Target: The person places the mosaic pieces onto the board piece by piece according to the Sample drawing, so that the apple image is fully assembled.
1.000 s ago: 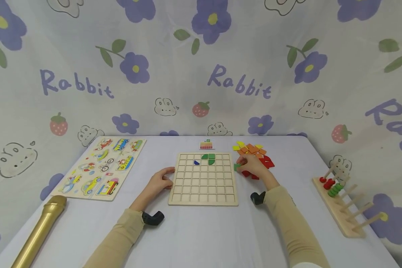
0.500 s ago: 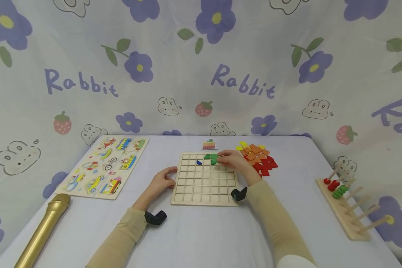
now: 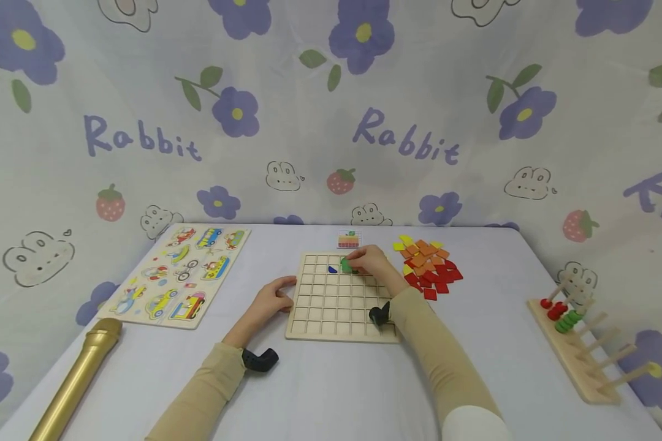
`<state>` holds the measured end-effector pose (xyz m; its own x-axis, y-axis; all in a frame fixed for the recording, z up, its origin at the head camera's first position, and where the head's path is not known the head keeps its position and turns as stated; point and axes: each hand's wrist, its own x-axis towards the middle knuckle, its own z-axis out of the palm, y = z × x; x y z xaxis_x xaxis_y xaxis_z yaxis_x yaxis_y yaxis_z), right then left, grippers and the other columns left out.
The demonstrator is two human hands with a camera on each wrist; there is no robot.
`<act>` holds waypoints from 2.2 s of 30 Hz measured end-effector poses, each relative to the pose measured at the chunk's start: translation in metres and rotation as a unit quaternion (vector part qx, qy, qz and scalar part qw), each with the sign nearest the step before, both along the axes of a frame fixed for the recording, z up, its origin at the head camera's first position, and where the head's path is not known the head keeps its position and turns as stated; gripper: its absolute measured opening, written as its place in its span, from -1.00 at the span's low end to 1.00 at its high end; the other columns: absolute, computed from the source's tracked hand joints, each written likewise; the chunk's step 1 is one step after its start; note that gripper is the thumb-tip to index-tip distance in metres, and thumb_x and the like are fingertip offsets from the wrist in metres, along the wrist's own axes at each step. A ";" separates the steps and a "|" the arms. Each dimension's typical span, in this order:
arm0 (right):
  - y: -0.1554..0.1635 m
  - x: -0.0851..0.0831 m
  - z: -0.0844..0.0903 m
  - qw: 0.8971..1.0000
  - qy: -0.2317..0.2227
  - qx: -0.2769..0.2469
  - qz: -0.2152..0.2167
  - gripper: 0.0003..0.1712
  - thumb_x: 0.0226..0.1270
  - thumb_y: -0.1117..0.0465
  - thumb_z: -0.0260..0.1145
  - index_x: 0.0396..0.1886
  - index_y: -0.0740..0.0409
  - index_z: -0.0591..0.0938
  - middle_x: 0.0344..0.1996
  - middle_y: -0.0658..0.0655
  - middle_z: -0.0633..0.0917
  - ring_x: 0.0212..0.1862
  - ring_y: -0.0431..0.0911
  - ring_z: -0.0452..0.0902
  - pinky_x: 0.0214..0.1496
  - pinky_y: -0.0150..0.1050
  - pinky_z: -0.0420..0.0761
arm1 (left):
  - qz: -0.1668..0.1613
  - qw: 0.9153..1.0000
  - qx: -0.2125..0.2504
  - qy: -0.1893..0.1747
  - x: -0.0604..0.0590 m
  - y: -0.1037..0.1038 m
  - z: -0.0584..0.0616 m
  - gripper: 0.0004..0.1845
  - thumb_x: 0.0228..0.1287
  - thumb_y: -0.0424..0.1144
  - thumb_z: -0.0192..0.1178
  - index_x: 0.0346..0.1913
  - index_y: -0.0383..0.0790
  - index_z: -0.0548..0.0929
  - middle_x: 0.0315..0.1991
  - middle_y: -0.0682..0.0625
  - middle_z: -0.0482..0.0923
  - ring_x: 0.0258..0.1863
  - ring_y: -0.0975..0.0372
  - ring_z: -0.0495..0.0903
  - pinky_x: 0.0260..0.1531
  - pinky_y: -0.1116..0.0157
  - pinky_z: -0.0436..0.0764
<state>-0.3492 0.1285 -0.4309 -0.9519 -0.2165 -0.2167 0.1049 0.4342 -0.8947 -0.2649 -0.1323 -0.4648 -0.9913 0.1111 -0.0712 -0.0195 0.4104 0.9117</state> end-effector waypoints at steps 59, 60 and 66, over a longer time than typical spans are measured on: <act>0.109 0.024 0.011 0.994 0.036 0.079 -0.063 -0.53 0.27 0.30 0.20 0.15 0.38 0.43 -0.06 0.32 0.49 -0.25 -0.03 0.45 -0.24 -0.31 0.52 | -0.008 1.000 -0.003 -0.001 0.003 0.000 0.006 -0.33 -0.07 -0.47 0.12 0.26 -0.24 0.40 0.13 -0.13 0.48 -0.51 0.27 0.54 -0.47 0.33 0.54; 0.112 0.025 0.010 0.994 0.035 0.087 -0.065 -0.53 0.27 0.29 0.20 0.15 0.40 0.42 -0.06 0.32 0.50 -0.23 -0.03 0.47 -0.21 -0.31 0.53 | -0.008 1.000 -0.003 -0.001 0.003 0.000 0.006 -0.33 -0.07 -0.47 0.12 0.26 -0.24 0.40 0.13 -0.13 0.48 -0.51 0.27 0.54 -0.47 0.33 0.54; 0.118 0.025 0.003 0.987 0.051 0.147 -0.051 -0.58 0.22 0.29 0.24 0.07 0.37 0.52 -0.19 0.23 0.54 -0.20 -0.02 0.40 -0.20 -0.27 0.44 | -0.009 1.000 -0.006 0.001 0.003 -0.001 0.004 -0.34 -0.06 -0.47 0.12 0.26 -0.24 0.40 0.15 -0.14 0.46 -0.51 0.27 0.54 -0.48 0.33 0.54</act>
